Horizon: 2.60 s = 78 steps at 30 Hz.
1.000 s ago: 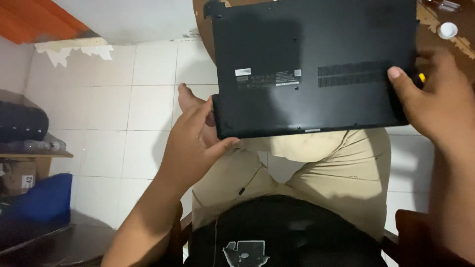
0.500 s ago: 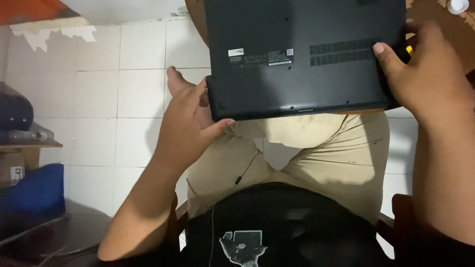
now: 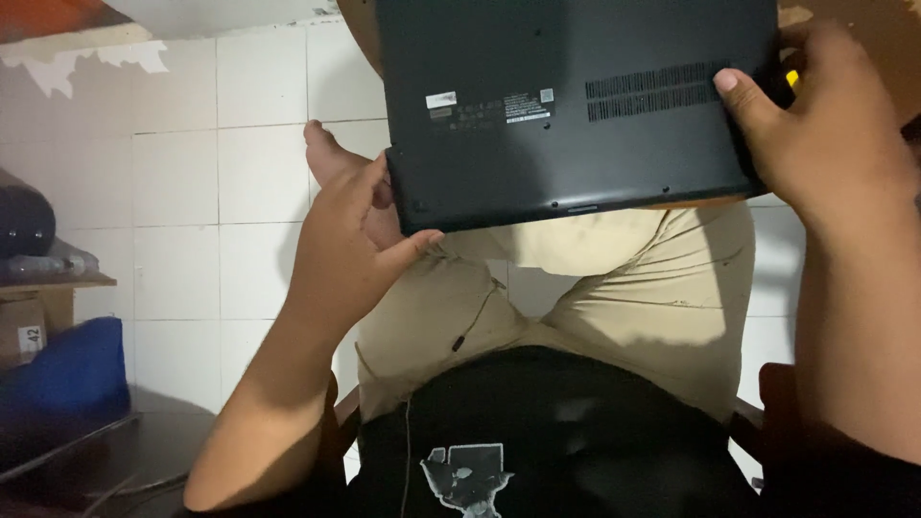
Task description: Disassembling a laptop, cleaning the internal chassis with a brush, and reassembling the components and outer casing.
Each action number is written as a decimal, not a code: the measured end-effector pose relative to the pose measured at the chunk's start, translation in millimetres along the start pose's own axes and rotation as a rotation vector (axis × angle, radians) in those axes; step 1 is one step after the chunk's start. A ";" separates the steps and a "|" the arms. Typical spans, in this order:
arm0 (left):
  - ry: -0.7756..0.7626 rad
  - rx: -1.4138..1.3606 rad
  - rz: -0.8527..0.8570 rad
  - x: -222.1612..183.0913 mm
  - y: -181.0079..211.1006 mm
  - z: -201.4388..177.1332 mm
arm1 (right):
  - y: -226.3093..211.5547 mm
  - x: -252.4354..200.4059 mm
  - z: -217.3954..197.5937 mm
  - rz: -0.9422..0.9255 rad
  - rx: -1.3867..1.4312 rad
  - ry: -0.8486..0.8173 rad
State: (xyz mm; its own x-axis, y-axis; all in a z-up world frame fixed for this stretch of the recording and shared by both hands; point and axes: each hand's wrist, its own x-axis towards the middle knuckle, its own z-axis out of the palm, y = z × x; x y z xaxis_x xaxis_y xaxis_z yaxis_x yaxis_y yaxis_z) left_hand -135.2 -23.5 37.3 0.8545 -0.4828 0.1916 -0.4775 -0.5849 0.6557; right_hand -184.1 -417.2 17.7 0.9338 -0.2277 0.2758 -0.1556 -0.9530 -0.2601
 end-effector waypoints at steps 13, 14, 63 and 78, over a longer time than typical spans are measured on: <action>0.032 0.030 -0.003 -0.9 -3.3 2.9 | 7.4 -2.1 2.0 -0.090 0.145 -0.014; 0.024 0.014 -0.025 -0.8 -2.0 2.2 | 7.4 -2.8 2.1 -0.069 0.118 -0.015; -0.170 -0.710 -0.185 -0.2 -59.1 29.3 | -30.0 -47.0 -3.1 -0.567 -0.389 -0.072; -0.210 -1.075 -0.246 4.0 -91.8 43.6 | -170.9 -17.3 23.1 -0.886 -0.800 0.083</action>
State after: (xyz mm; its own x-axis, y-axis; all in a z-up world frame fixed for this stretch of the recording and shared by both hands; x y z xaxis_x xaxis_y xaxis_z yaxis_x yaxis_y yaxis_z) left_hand -96.8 -0.1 -54.0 0.8012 -0.5915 -0.0902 0.2109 0.1380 0.9677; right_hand -166.2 -245.8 36.1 0.7986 0.5866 0.1348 0.3477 -0.6325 0.6921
